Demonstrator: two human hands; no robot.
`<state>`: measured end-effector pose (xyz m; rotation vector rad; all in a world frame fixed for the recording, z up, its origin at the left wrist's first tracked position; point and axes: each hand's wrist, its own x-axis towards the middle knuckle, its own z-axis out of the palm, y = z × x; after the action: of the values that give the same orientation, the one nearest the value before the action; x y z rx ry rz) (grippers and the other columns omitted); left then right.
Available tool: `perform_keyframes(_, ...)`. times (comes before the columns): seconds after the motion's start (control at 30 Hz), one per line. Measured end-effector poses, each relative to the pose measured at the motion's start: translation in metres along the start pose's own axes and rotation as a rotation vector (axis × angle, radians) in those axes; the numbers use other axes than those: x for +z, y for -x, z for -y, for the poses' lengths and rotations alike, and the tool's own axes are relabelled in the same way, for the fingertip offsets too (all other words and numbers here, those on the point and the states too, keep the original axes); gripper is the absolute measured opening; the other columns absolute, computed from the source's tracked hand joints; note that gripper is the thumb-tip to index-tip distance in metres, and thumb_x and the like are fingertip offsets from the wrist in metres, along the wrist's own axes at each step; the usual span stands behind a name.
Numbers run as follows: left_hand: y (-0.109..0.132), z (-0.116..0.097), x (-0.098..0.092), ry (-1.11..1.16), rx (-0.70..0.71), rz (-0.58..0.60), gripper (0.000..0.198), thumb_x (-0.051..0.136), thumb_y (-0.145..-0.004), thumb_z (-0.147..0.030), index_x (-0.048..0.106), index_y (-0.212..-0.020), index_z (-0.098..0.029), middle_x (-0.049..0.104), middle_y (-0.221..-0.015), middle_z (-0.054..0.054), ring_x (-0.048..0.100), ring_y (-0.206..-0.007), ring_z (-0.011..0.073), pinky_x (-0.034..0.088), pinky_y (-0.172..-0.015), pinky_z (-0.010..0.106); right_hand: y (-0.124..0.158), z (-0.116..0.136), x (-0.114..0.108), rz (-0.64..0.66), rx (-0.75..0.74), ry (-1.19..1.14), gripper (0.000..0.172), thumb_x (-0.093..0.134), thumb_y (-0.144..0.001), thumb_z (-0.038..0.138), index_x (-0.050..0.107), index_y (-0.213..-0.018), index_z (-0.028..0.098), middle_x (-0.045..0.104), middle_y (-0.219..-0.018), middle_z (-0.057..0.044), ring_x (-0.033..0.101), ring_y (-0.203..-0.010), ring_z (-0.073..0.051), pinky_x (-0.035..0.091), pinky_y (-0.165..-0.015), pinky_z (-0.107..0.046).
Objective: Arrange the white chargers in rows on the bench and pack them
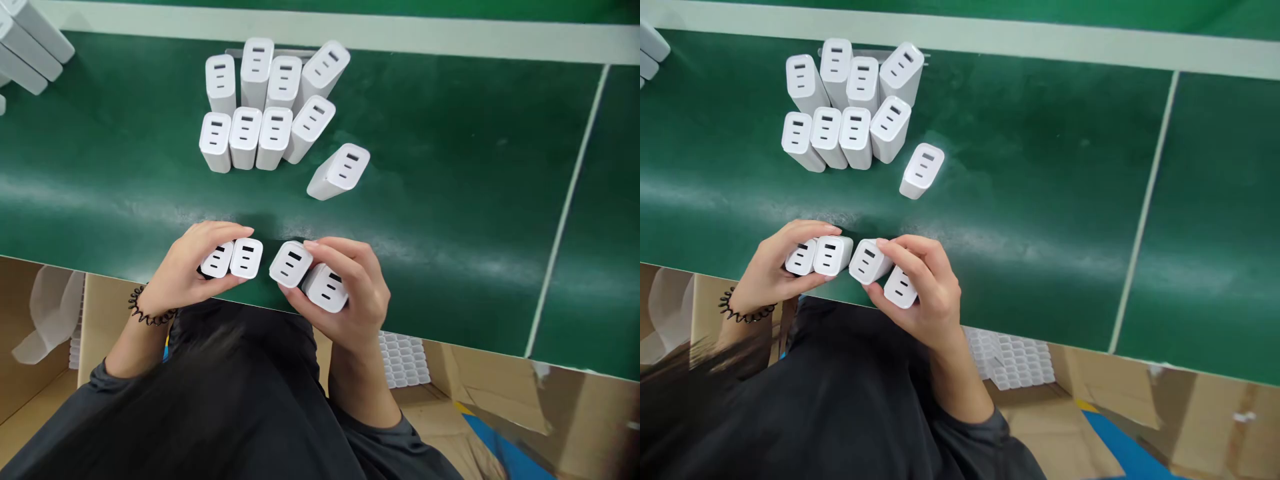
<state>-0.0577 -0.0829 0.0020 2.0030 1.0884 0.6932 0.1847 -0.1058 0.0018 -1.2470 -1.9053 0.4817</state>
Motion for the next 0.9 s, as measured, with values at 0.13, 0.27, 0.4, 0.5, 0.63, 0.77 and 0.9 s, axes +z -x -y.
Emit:
perform_keyframes(0.13,-0.002,0.000,0.001,0.000,0.066,-0.039,0.055,0.073,-0.086,-0.030,0.051,-0.136,-0.025,0.064,-0.127,0.010,0.062,-0.117,0.0245,0.053,-0.098,0.040,0.000,-0.001,0.000,0.022,0.033,0.009,0.048,0.077,-0.078,0.023,0.058,-0.122,0.027,0.067,-0.105,-0.005,0.067,-0.086,-0.021,0.059,-0.072,-0.037)
perform_keyframes(0.27,-0.002,0.000,0.002,-0.056,0.123,-0.062,0.059,0.074,-0.086,-0.032,0.049,-0.139,-0.031,0.054,-0.137,0.011,0.057,-0.123,0.0271,0.053,-0.101,0.044,0.000,0.000,-0.001,0.063,0.082,0.006,0.048,0.077,-0.080,0.029,0.057,-0.123,0.030,0.067,-0.104,-0.005,0.067,-0.084,-0.022,0.059,-0.071,-0.038)
perform_keyframes(0.4,0.001,-0.001,0.003,-0.130,0.156,-0.075,0.054,0.072,-0.086,-0.038,0.051,-0.137,-0.035,0.047,-0.143,0.010,0.053,-0.127,0.0301,0.054,-0.100,0.048,0.001,0.001,-0.001,0.078,0.117,-0.007,0.052,0.078,-0.079,0.031,0.056,-0.126,0.033,0.068,-0.106,-0.005,0.068,-0.086,-0.023,0.060,-0.074,-0.041)
perform_keyframes(0.5,0.004,0.000,0.004,-0.224,0.201,-0.079,0.047,0.072,-0.084,-0.044,0.057,-0.129,-0.037,0.044,-0.145,0.007,0.051,-0.127,0.0319,0.050,-0.102,0.052,0.001,0.002,0.000,0.084,0.110,-0.016,0.053,0.078,-0.080,0.029,0.055,-0.127,0.034,0.069,-0.108,-0.004,0.068,-0.089,-0.023,0.060,-0.075,-0.040)
perform_keyframes(0.63,0.008,0.003,0.007,-0.288,0.251,-0.068,0.045,0.075,-0.080,-0.047,0.063,-0.122,-0.038,0.042,-0.148,0.004,0.051,-0.126,0.0318,0.046,-0.105,0.053,0.003,0.001,0.002,0.115,0.102,-0.024,0.050,0.076,-0.082,0.029,0.054,-0.127,0.032,0.070,-0.111,-0.005,0.069,-0.093,-0.024,0.060,-0.077,-0.040)
perform_keyframes(0.77,0.009,0.004,0.007,-0.334,0.287,-0.066,0.042,0.074,-0.081,-0.046,0.065,-0.122,-0.037,0.044,-0.147,0.005,0.052,-0.124,0.0311,0.049,-0.101,0.051,0.003,-0.003,0.004,0.138,0.074,-0.056,0.050,0.075,-0.083,0.031,0.052,-0.128,0.031,0.067,-0.115,-0.006,0.067,-0.095,-0.024,0.059,-0.079,-0.042)
perform_keyframes(0.9,0.008,0.002,0.007,-0.326,0.332,-0.096,0.044,0.073,-0.082,-0.041,0.064,-0.125,-0.034,0.045,-0.147,0.007,0.053,-0.124,0.0304,0.048,-0.103,0.050,0.004,-0.004,0.002,0.069,0.037,-0.114,0.055,0.074,-0.081,0.032,0.048,-0.130,0.029,0.061,-0.110,-0.007,0.063,-0.096,-0.025,0.058,-0.078,-0.044)
